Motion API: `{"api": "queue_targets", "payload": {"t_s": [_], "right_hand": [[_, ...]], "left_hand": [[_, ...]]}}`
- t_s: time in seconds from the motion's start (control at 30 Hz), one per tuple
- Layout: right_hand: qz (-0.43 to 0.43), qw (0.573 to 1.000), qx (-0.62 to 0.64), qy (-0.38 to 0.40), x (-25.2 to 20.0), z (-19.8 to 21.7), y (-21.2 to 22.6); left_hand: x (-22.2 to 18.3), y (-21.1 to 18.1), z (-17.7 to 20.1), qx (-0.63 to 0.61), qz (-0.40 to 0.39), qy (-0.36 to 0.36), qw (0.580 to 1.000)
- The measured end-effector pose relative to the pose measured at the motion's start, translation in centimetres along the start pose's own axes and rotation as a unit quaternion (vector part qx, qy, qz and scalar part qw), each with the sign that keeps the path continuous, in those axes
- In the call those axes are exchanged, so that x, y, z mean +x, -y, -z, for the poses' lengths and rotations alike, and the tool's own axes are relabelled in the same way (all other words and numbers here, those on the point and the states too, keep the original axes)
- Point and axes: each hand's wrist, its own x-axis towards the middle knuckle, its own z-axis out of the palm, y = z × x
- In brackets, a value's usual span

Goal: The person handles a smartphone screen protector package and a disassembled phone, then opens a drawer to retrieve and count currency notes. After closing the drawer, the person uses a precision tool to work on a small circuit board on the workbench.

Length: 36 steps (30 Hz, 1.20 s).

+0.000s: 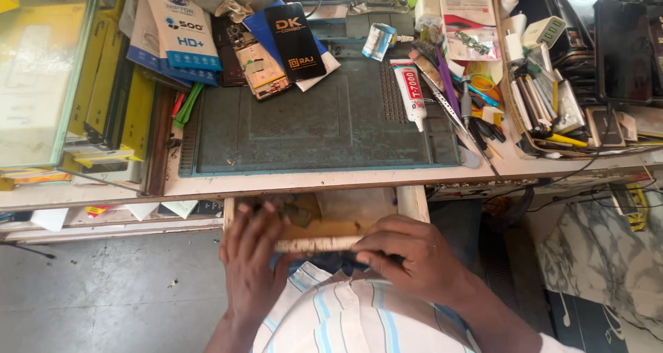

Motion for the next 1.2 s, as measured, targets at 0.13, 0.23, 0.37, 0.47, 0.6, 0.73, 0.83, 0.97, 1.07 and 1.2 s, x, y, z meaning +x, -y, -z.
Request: {"api": "queue_targets", "payload": {"t_s": [0.13,0.23,0.37,0.47,0.6,0.73,0.83,0.97,1.07,1.2], "right_hand": [[-0.064,0.997,-0.023,-0.045,-1.6,-0.8,-2.5],[-0.03,0.995,-0.05,-0.078,-1.6,-1.0,-3.7],[0.002,0.992,-0.093,-0.087,-0.9,-0.1,-4.4],[-0.01,0.98,-0.151,-0.127,-0.5,2.6,-5.3],[-0.128,0.936,-0.209,-0.253,-0.9,8.4,-7.2],[-0.157,0.861,-0.371,-0.312,-1.7,16.3,-10.4],[-0.237,0.806,-0.403,-0.363,-3.0,21.7,-13.7],[-0.231,0.704,-0.591,-0.32,-3.4,26.1,-17.3],[-0.286,0.702,-0.574,-0.309,-2.6,27.0,-17.9],[-0.254,0.782,-0.441,-0.359,-1.1,25.3,-15.9]], "left_hand": [[4.0,0.0,-1.1,0.039,0.022,-0.033,0.998],[6.6,-0.1,-0.7,0.051,0.048,-0.015,0.997],[8.1,-0.4,0.3,0.063,0.043,0.023,0.997],[9.0,-0.2,1.4,-0.017,-0.038,0.016,0.999],[11.2,0.9,1.5,0.004,-0.079,-0.025,0.997],[13.3,1.6,0.7,0.032,-0.067,-0.039,0.997],[13.7,1.2,-0.1,0.049,-0.066,-0.028,0.996],[13.9,1.5,-0.3,0.033,-0.044,-0.021,0.998],[14.1,1.4,-0.5,0.066,-0.038,-0.012,0.997],[14.0,1.4,-0.7,0.054,-0.025,-0.006,0.998]]}}
